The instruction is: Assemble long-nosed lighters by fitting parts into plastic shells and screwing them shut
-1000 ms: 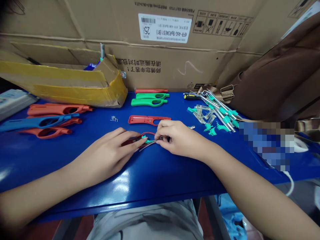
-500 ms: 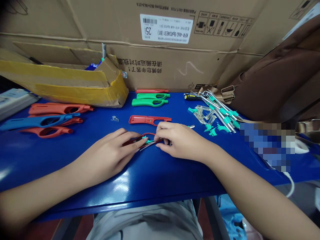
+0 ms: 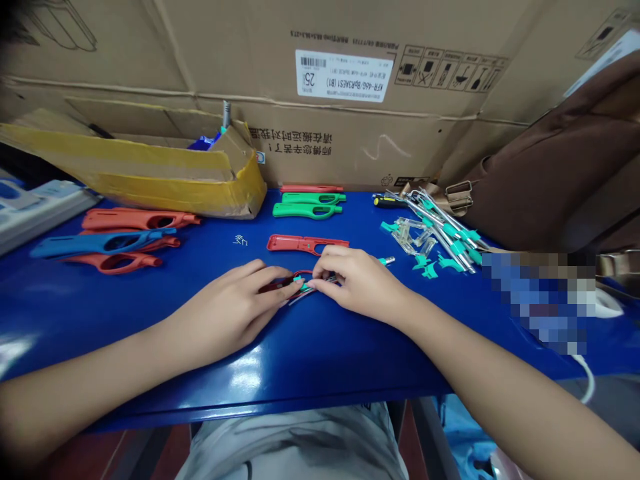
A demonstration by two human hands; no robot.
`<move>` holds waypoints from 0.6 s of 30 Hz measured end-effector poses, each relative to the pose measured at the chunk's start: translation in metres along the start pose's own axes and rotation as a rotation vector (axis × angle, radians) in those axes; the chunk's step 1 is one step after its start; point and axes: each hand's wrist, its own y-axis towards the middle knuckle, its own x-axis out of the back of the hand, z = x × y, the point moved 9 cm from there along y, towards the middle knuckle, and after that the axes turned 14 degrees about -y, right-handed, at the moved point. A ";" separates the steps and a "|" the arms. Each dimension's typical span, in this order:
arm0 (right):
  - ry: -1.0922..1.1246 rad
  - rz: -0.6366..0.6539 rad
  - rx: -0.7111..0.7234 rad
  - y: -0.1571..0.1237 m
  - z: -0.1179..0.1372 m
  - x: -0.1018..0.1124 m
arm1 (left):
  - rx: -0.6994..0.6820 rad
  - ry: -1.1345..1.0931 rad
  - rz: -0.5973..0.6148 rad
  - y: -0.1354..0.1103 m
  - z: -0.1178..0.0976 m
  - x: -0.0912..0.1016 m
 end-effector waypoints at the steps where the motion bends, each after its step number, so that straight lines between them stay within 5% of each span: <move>1: 0.005 -0.011 -0.022 0.001 -0.003 -0.001 | -0.002 -0.009 -0.004 0.001 0.000 0.000; 18: -0.051 -0.065 -0.203 0.003 -0.027 0.009 | -0.056 -0.232 -0.112 0.009 0.018 0.004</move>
